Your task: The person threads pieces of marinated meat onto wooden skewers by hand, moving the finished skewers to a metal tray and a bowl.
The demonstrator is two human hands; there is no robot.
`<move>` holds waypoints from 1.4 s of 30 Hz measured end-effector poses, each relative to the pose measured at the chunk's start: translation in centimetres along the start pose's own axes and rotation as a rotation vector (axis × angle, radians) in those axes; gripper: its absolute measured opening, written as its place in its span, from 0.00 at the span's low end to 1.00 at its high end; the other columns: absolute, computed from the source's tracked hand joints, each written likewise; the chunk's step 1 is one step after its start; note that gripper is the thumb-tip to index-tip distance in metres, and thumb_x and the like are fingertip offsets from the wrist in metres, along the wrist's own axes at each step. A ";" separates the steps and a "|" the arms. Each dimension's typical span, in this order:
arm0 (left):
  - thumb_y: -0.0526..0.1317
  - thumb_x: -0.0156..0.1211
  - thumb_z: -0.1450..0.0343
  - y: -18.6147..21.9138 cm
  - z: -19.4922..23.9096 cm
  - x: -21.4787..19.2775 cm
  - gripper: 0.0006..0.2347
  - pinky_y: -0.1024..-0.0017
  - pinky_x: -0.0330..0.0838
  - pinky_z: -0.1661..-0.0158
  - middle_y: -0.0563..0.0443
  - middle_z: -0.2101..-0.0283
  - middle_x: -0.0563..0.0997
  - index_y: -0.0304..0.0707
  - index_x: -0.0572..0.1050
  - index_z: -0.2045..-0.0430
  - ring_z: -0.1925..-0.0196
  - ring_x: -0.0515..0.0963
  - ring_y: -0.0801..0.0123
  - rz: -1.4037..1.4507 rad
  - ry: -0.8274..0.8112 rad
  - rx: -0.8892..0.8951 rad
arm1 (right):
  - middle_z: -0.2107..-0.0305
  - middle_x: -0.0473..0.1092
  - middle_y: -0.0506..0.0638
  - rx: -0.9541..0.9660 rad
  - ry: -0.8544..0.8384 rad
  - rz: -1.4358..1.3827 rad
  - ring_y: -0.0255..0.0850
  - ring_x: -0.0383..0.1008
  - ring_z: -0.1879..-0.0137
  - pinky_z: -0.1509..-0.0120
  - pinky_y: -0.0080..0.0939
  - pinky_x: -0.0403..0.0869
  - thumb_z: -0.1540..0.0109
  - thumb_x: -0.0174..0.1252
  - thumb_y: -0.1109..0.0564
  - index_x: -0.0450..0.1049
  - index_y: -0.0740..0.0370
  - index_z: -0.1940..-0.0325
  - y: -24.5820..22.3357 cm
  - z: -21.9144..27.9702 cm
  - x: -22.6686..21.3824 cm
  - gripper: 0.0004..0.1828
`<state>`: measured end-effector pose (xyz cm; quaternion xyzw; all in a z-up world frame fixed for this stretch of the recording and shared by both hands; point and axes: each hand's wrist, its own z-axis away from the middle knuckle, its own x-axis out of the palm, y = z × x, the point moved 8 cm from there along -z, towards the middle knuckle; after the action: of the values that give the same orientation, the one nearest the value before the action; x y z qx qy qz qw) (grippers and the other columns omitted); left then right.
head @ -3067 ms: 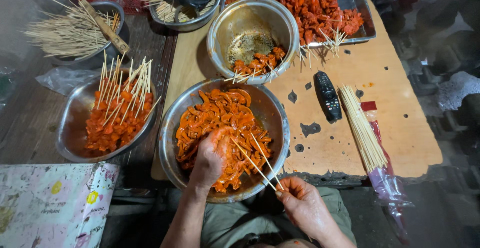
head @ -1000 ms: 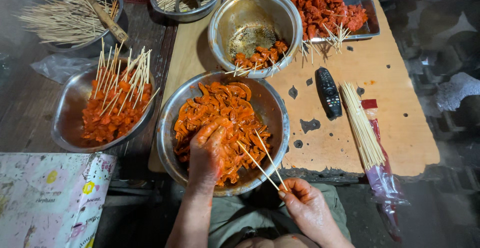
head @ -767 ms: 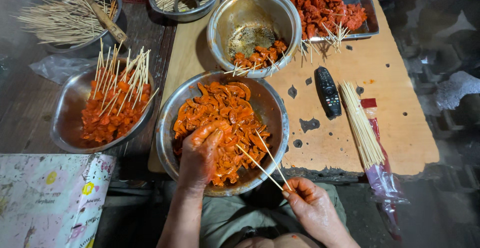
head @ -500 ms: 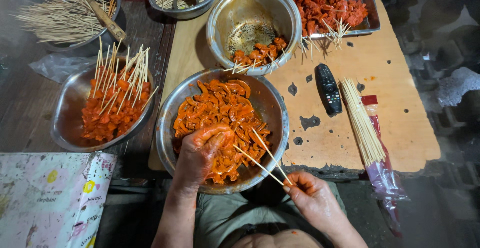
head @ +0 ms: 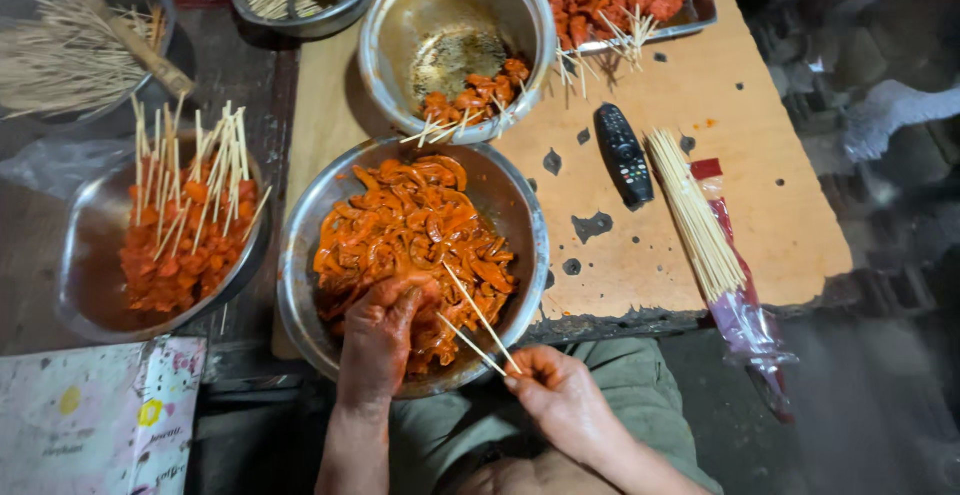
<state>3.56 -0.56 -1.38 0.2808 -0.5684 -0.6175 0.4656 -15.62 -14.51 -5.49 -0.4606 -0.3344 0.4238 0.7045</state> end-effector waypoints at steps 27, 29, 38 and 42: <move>0.27 0.55 0.38 -1.3 -5.8 8.6 0.16 0.61 0.75 0.58 0.40 0.64 0.83 0.36 0.81 0.59 0.59 0.83 0.52 -1.001 -0.567 0.246 | 0.85 0.64 0.45 0.118 0.289 -0.193 0.31 0.56 0.85 0.83 0.35 0.56 0.38 0.57 0.64 0.76 0.69 0.63 -2.3 -0.3 -8.5 0.04; 0.34 0.58 0.31 -0.5 -5.7 6.9 0.10 0.65 0.75 0.63 0.43 0.66 0.83 0.36 0.81 0.57 0.64 0.83 0.58 -0.775 -0.437 0.038 | 0.84 0.64 0.45 0.107 0.244 -0.202 0.31 0.56 0.85 0.83 0.34 0.56 0.38 0.58 0.64 0.76 0.69 0.62 -2.0 -0.2 -8.0 0.04; 0.36 0.56 0.26 -0.6 -3.9 3.8 0.08 0.73 0.73 0.72 0.50 0.72 0.80 0.29 0.77 0.59 0.74 0.77 0.71 0.235 -0.177 -0.185 | 0.82 0.67 0.44 0.134 0.137 -0.152 0.30 0.57 0.85 0.82 0.34 0.57 0.39 0.58 0.64 0.77 0.68 0.58 -0.5 0.2 -6.0 0.07; 0.31 0.59 0.27 -0.1 -4.3 3.1 0.07 0.76 0.72 0.67 0.51 0.70 0.80 0.25 0.78 0.59 0.71 0.77 0.74 0.178 -0.164 0.049 | 0.83 0.67 0.44 0.113 0.112 -0.168 0.30 0.56 0.84 0.82 0.33 0.56 0.40 0.59 0.65 0.78 0.67 0.57 -0.3 0.2 -5.5 0.08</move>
<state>6.04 -5.22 -1.74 0.1890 -0.6422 -0.5804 0.4637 -18.00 -19.44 -5.59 -0.4135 -0.3076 0.3552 0.7799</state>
